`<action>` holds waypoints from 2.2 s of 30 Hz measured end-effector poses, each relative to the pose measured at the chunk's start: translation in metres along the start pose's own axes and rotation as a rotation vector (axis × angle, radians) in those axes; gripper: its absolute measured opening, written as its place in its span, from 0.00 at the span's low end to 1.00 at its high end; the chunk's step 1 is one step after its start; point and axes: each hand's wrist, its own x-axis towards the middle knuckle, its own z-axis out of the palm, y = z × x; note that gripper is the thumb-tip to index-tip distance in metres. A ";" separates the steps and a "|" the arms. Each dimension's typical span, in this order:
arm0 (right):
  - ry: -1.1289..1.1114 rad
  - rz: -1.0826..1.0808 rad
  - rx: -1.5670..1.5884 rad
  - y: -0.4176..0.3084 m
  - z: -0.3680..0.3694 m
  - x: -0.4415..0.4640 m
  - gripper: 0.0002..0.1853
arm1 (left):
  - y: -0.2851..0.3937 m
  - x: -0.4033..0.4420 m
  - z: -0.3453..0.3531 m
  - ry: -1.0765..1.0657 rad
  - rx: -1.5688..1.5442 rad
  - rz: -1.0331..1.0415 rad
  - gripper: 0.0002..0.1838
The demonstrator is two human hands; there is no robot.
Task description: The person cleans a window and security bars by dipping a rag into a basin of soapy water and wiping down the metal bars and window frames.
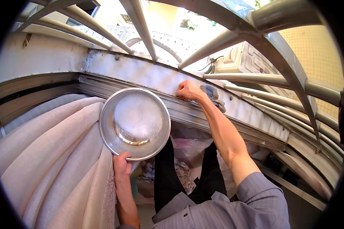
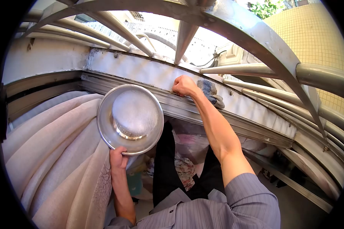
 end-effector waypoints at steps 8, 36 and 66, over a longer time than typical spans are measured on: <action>0.734 -0.310 1.480 -0.031 0.006 -0.034 0.17 | -0.005 0.005 -0.014 0.032 0.026 -0.012 0.36; 0.175 -0.462 -0.440 0.018 0.022 -0.032 0.14 | -0.003 0.000 0.000 -0.029 0.029 0.036 0.34; 0.885 -0.229 -0.514 0.098 0.004 -0.104 0.22 | -0.003 0.001 -0.021 0.015 0.068 0.030 0.34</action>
